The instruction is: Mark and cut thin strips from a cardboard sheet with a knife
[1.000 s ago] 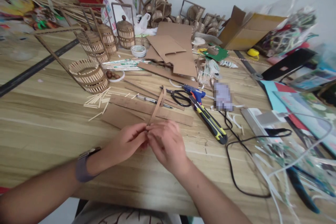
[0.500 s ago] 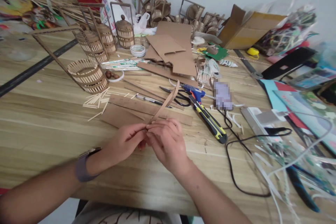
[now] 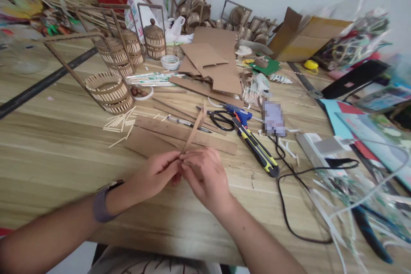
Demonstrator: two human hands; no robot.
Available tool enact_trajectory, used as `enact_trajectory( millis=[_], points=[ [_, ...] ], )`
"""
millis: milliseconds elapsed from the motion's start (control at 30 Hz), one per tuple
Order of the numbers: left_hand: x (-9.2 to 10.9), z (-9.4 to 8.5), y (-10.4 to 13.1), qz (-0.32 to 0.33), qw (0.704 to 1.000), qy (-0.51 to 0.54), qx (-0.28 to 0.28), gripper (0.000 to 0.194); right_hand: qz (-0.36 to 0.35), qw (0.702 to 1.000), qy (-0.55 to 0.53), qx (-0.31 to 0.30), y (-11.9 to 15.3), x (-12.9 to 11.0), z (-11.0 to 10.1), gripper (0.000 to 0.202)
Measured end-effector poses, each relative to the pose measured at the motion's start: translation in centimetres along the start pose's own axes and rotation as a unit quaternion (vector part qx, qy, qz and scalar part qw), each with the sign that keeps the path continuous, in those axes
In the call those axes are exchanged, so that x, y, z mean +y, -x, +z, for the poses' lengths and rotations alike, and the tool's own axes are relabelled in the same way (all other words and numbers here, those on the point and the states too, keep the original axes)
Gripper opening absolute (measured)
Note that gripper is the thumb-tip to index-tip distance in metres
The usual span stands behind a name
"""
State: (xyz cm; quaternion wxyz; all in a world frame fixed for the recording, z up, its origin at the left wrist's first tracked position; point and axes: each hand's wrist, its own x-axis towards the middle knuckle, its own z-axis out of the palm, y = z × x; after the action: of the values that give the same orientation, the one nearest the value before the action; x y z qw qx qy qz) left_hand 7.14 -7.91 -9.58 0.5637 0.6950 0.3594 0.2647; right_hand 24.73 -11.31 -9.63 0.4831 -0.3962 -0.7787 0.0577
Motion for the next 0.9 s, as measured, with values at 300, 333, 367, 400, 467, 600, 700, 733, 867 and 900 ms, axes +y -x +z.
enact_trajectory(
  millis=[300, 333, 367, 400, 467, 600, 700, 733, 867, 900],
  points=[
    [-0.13, 0.1, 0.23, 0.021, 1.0, -0.001, 0.018, 0.031, -0.031, 0.991, 0.129, 0.006, 0.14, -0.17, -0.26, 0.019],
    [-0.19, 0.14, 0.24, 0.024, 1.0, -0.003, 0.019, 0.032, -0.029, 0.991, 0.13, 0.001, 0.12, -0.22, -0.36, 0.019],
    [-0.27, 0.18, 0.25, 0.027, 0.999, -0.005, 0.021, 0.032, -0.028, 0.991, 0.129, -0.003, 0.08, -0.28, -0.46, 0.019],
    [-0.35, 0.19, 0.25, 0.031, 0.999, -0.008, 0.023, 0.032, -0.028, 0.992, 0.126, -0.006, 0.03, -0.33, -0.54, 0.018],
    [-0.49, 0.18, 0.25, 0.04, 0.999, -0.016, 0.03, 0.031, -0.023, 0.993, 0.117, -0.005, -0.11, -0.4, -0.63, 0.019],
    [-0.43, -0.01, 0.3, 0.057, 0.997, -0.037, 0.026, 0.029, 0.013, 0.996, 0.088, 0.012, -0.3, -0.37, -0.55, 0.019],
    [-0.12, -0.14, 0.31, 0.054, 0.997, -0.045, 0.019, 0.029, 0.016, 0.997, 0.079, 0.017, -0.32, -0.33, -0.45, 0.019],
    [-0.02, -0.15, 0.3, 0.047, 0.998, -0.04, 0.014, 0.029, 0.011, 0.997, 0.079, 0.017, -0.3, -0.34, -0.43, 0.019],
    [0.12, -0.03, 0.14, 0.029, 1.0, -0.005, 0.008, 0.027, -0.018, 0.995, 0.094, 0.008, -0.12, -0.49, -0.36, 0.02],
    [0.07, 0.02, 0.09, 0.027, 1.0, -0.004, 0.012, 0.027, -0.022, 0.995, 0.099, 0.005, -0.07, -0.52, -0.33, 0.02]
  ],
)
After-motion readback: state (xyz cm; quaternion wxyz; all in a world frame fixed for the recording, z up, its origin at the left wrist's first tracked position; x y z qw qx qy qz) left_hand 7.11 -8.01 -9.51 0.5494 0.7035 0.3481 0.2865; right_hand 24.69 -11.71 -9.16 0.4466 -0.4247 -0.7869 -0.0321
